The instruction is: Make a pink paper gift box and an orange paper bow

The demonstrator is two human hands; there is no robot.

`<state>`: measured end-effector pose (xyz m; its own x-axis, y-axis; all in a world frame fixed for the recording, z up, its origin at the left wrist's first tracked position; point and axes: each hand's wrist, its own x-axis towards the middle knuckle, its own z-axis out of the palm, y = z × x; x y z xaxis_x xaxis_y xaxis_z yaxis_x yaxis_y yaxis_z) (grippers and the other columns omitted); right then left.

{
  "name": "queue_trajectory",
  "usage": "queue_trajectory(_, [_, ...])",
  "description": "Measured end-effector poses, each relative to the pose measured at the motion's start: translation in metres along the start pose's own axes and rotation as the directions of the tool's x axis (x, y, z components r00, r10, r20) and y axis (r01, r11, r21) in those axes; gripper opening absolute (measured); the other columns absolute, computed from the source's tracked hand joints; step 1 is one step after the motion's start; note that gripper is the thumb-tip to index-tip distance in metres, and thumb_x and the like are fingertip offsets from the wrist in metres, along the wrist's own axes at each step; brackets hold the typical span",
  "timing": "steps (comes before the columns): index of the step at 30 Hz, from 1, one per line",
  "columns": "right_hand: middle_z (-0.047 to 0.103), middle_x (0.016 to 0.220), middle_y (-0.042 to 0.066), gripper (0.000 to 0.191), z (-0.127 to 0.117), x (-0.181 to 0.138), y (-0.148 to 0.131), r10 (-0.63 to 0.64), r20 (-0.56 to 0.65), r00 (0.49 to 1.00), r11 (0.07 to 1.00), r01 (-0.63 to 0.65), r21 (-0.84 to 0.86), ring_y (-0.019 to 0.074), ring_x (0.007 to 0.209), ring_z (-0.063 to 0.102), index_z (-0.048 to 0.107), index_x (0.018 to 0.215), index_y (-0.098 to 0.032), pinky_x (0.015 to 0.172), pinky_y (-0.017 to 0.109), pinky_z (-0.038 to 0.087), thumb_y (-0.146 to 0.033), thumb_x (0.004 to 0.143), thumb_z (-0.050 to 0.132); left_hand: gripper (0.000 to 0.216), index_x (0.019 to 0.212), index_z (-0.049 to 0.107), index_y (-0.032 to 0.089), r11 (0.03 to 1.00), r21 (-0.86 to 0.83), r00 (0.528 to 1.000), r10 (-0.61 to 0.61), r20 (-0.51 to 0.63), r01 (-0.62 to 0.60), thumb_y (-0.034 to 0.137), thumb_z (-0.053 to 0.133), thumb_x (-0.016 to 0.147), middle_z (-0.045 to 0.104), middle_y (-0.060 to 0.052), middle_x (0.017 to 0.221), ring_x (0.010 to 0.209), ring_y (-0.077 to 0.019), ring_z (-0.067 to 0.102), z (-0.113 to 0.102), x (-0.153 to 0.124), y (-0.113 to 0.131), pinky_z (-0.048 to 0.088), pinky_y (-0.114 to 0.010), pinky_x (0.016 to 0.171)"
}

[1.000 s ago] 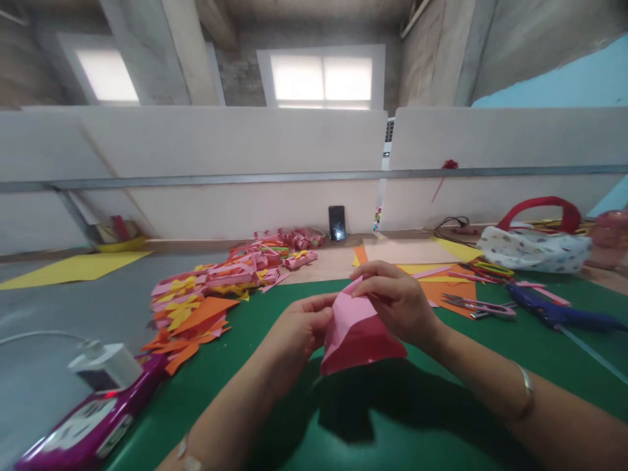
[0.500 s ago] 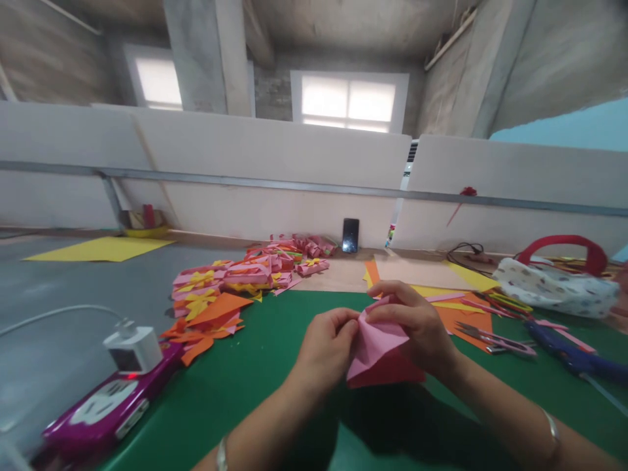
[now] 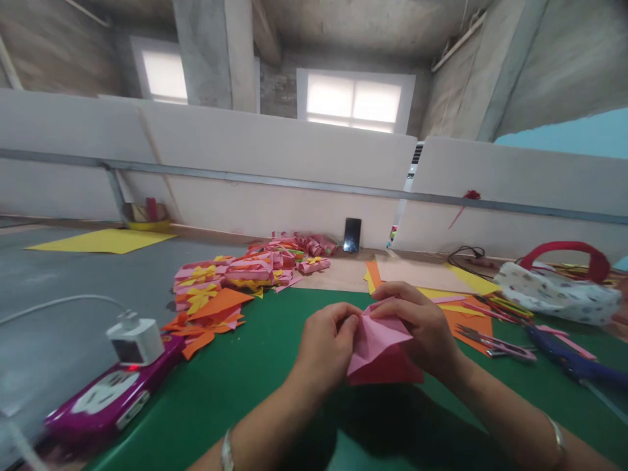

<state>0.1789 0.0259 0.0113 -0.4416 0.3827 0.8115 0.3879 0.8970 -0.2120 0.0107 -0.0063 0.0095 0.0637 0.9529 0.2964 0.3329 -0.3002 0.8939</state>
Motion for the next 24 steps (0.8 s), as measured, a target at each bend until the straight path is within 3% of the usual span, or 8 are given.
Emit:
queue_trajectory(3, [0.063,0.090,0.007,0.013,0.000,0.000,-0.001,-0.005,0.009,1.000,1.000,0.005,0.004,0.0198,0.082,0.063,0.066,0.081,-0.022,0.070,0.031,0.053,-0.011,0.073,0.063,0.022,0.088,0.070,0.015,0.984,-0.177,0.997,-0.017,0.076,0.030,0.018,0.052,0.075,0.071,-0.007,0.086,0.079,-0.0201,0.062,0.000,0.000,0.001,0.047,-0.028,0.071])
queue_trajectory(7, [0.064,0.086,0.004,0.030,0.002,-0.003,-0.002,0.108,-0.022,0.994,0.992,-0.106,0.073,0.0191,0.080,0.062,0.061,0.083,-0.022,0.068,0.031,0.051,0.000,0.066,0.053,0.020,0.085,0.070,0.014,0.981,-0.187,0.997,-0.039,0.059,0.050,0.021,0.054,0.075,0.071,-0.009,0.087,0.078,-0.0204,0.062,0.000,0.000,0.000,0.047,-0.029,0.071])
queue_trajectory(10, [0.066,0.090,0.003,0.045,0.003,-0.005,-0.004,0.248,-0.036,0.968,0.964,-0.243,0.106,0.0189,0.082,0.063,0.058,0.099,-0.023,0.071,0.031,0.051,0.002,0.062,0.053,0.018,0.082,0.069,0.015,0.983,-0.175,0.998,-0.058,0.032,0.062,0.022,0.054,0.075,0.070,-0.007,0.080,0.074,-0.0192,0.060,0.000,0.001,-0.001,0.046,-0.028,0.068])
queue_trajectory(13, [0.066,0.089,0.003,0.057,0.003,-0.004,-0.006,0.297,0.025,0.955,0.937,-0.297,0.185,0.0180,0.079,0.064,0.053,0.114,-0.022,0.070,0.030,0.052,0.002,0.062,0.056,0.014,0.077,0.068,0.015,0.970,-0.227,0.996,-0.089,0.022,0.091,0.021,0.057,0.072,0.067,-0.005,0.074,0.068,-0.0170,0.057,0.000,0.002,0.000,0.044,-0.026,0.062])
queue_trajectory(19, [0.067,0.081,0.000,0.052,0.001,-0.002,-0.011,0.323,0.078,0.943,0.920,-0.333,0.208,0.0146,0.070,0.063,0.058,0.107,-0.023,0.062,0.026,0.050,0.003,0.062,0.054,0.011,0.068,0.066,0.016,0.962,-0.239,0.991,-0.121,0.050,0.129,0.020,0.057,0.071,0.062,-0.003,0.066,0.061,-0.0144,0.052,-0.002,0.002,0.003,0.040,-0.025,0.058])
queue_trajectory(24, [0.068,0.093,0.003,0.039,-0.008,0.004,-0.015,0.338,0.154,0.928,0.876,-0.371,0.310,0.0164,0.083,0.062,0.058,0.108,-0.023,0.071,0.029,0.050,-0.008,0.074,0.049,0.011,0.071,0.063,0.017,0.984,-0.155,0.994,-0.094,-0.053,0.085,0.022,0.054,0.073,0.063,-0.003,0.068,0.065,-0.0159,0.054,-0.003,0.005,-0.003,0.042,-0.026,0.061])
